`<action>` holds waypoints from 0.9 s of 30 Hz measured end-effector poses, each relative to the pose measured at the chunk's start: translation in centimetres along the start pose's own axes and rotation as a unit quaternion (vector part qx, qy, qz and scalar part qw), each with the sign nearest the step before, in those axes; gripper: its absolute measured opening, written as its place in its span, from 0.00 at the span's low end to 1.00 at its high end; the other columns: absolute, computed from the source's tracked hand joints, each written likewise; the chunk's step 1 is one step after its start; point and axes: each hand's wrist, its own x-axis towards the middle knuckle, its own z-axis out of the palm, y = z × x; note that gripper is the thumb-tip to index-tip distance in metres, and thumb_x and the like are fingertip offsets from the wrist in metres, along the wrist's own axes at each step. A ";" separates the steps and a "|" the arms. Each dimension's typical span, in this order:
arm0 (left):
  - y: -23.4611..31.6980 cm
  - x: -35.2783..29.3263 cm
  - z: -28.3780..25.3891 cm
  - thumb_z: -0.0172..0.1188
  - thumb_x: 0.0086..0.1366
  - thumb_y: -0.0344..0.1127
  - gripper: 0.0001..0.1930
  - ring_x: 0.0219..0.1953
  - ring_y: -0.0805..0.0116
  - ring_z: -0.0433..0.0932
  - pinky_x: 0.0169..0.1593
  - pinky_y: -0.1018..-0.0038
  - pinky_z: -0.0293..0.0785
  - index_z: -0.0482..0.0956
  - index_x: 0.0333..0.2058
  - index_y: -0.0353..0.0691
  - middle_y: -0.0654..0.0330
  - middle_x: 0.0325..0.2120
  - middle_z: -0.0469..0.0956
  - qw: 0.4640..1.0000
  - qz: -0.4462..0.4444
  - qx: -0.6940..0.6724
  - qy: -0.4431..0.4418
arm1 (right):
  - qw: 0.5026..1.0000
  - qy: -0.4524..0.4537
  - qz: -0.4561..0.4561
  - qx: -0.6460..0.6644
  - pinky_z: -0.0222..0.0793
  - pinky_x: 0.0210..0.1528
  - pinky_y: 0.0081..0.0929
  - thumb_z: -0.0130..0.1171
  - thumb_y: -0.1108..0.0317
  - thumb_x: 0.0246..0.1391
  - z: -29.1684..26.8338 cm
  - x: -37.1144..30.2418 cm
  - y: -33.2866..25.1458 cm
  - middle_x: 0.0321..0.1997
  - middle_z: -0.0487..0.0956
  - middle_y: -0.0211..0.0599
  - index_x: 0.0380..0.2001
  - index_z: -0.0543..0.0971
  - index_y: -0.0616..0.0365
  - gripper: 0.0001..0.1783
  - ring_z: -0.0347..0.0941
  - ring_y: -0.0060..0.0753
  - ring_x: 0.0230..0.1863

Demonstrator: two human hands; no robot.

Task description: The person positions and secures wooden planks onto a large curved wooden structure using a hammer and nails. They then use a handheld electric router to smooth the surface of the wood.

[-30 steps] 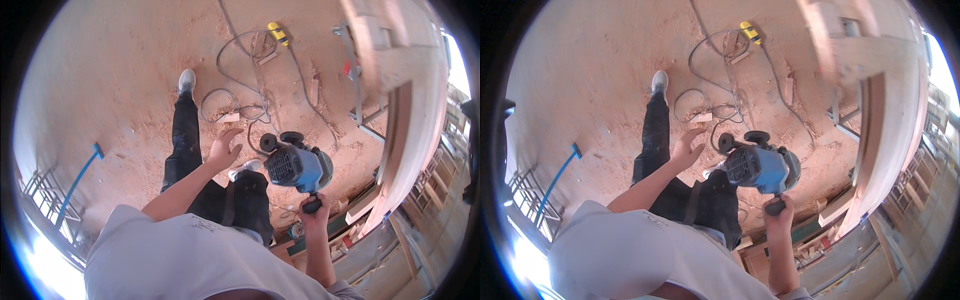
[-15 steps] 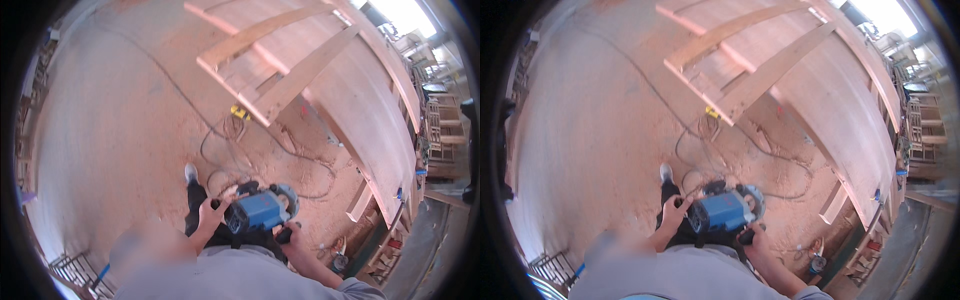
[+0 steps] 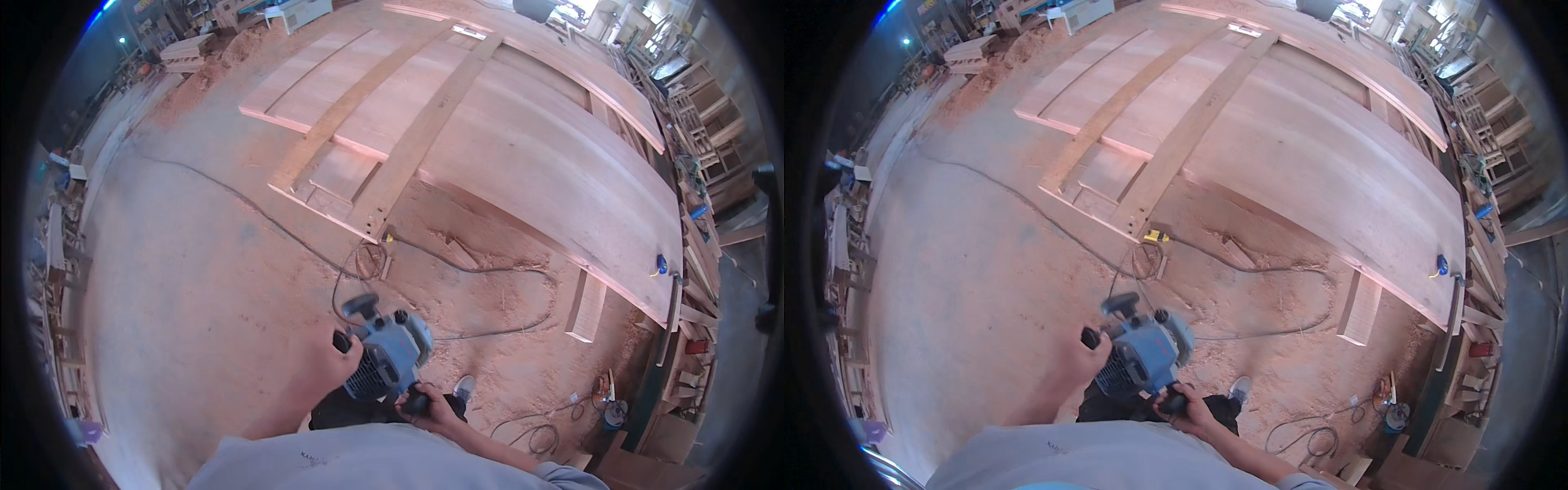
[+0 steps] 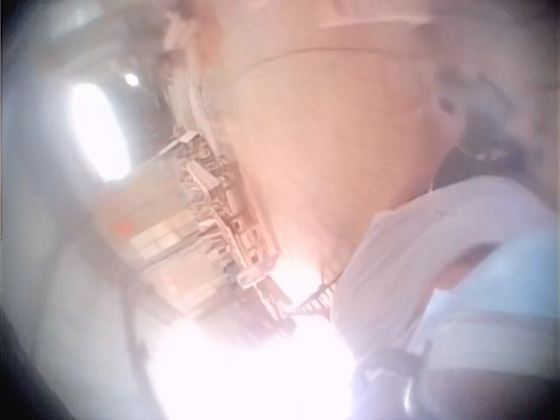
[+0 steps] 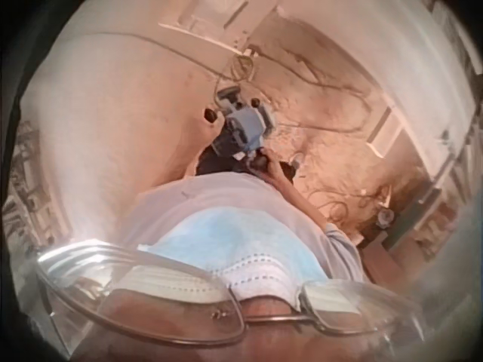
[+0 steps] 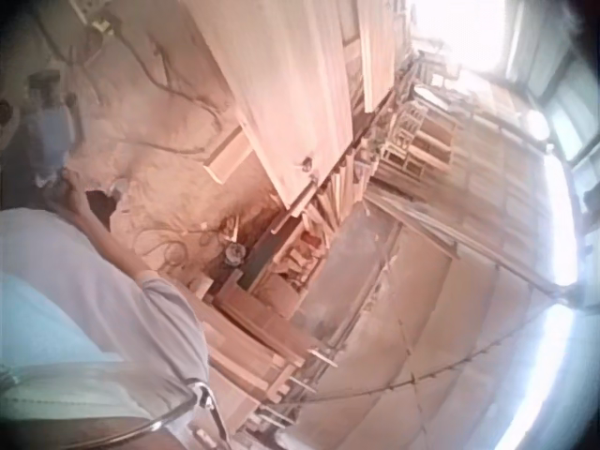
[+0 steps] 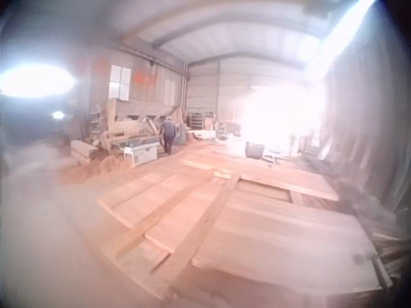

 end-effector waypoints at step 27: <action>-12.3 11.6 -24.6 0.67 0.48 0.28 0.09 0.24 0.62 0.77 0.27 0.68 0.73 0.75 0.25 0.45 0.64 0.21 0.75 0.913 0.403 0.003 -0.059 | 0.303 -0.027 -0.436 -0.847 0.76 0.41 0.40 0.74 0.68 0.42 37.3 12.1 2.3 0.33 0.80 0.43 0.34 0.80 0.58 0.16 0.80 0.50 0.36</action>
